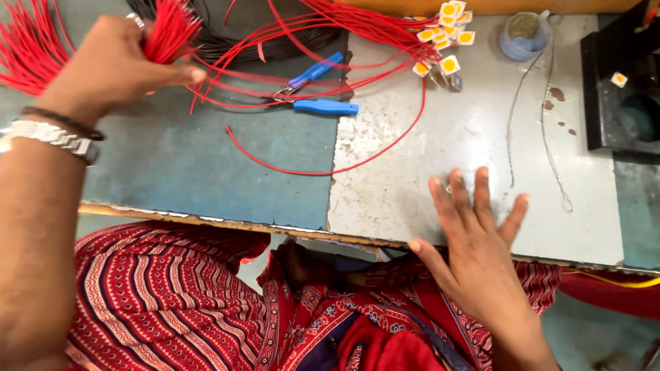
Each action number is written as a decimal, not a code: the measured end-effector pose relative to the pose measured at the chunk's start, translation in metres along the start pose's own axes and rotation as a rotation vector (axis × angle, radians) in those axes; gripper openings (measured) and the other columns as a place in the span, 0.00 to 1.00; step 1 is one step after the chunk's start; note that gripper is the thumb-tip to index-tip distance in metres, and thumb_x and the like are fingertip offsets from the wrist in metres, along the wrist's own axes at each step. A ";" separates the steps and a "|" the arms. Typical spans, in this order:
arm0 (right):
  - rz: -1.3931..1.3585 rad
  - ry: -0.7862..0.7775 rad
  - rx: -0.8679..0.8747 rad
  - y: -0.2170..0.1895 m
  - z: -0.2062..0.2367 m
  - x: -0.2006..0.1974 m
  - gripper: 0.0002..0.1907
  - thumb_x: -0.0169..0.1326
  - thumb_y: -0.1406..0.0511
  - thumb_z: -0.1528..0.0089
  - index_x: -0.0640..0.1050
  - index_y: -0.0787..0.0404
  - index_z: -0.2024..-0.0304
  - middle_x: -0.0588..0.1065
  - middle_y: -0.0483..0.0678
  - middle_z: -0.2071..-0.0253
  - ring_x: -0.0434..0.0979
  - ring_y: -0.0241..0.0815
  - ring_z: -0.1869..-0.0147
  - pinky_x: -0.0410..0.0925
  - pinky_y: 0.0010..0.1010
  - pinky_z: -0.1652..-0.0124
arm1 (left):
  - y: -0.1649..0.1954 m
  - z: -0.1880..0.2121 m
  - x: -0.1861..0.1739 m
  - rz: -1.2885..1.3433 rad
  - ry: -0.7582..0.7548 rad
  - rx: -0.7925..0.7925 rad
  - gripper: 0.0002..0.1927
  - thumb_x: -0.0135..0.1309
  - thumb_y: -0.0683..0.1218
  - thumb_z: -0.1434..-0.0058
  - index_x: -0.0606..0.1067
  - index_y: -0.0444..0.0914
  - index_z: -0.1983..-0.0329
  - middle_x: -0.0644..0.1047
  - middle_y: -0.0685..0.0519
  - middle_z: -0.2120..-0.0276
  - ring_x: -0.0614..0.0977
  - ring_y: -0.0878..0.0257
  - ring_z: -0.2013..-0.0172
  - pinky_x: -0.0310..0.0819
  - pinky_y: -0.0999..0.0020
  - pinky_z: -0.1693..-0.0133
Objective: The person sits at a low workbench and solders red wire ends onto the terminals of small LED chips using a soldering iron, dipping wires in flux from a small container and placing finished LED chips aside. At the end the person gathers and sorts black wires and reaches for a phone.
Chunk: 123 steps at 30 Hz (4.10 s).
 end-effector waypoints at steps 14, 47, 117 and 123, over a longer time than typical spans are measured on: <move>-0.079 -0.043 -0.391 -0.064 -0.106 -0.021 0.24 0.52 0.59 0.37 0.73 0.59 0.38 0.70 0.55 0.35 0.65 0.57 0.30 0.59 0.54 0.38 | 0.085 0.050 -0.052 0.540 0.049 0.137 0.13 0.51 0.52 0.32 0.80 0.41 0.54 0.74 0.60 0.78 0.72 0.73 0.79 0.64 0.75 0.77; -1.665 0.590 0.086 0.065 -0.031 -0.028 0.08 0.58 0.66 0.26 0.75 0.65 0.56 0.76 0.52 0.52 0.78 0.43 0.54 0.72 0.33 0.51 | 0.150 0.075 0.035 -0.355 0.319 0.602 0.11 0.55 0.45 0.34 0.72 0.33 0.56 0.76 0.39 0.74 0.79 0.40 0.71 0.72 0.47 0.70; -0.390 0.318 -0.306 0.227 -0.237 -0.035 0.43 0.68 0.78 0.34 0.47 0.64 0.35 0.71 0.57 0.46 0.82 0.45 0.48 0.75 0.31 0.53 | 0.342 -0.151 0.222 0.257 0.354 0.827 0.07 0.62 0.48 0.34 0.80 0.40 0.62 0.81 0.49 0.71 0.83 0.51 0.71 0.73 0.54 0.70; -0.363 0.319 -0.266 0.231 -0.236 -0.034 0.43 0.69 0.76 0.34 0.49 0.62 0.35 0.73 0.56 0.52 0.82 0.44 0.52 0.74 0.30 0.55 | 0.344 -0.150 0.221 0.277 0.355 0.832 0.06 0.63 0.47 0.33 0.81 0.40 0.62 0.80 0.50 0.72 0.83 0.52 0.72 0.72 0.56 0.70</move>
Point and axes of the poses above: each hand's wrist, its own z-axis away from the middle knuckle, its own x-axis out of the palm, y = z × x, the point moved 8 cm from there along -z, towards the middle knuckle
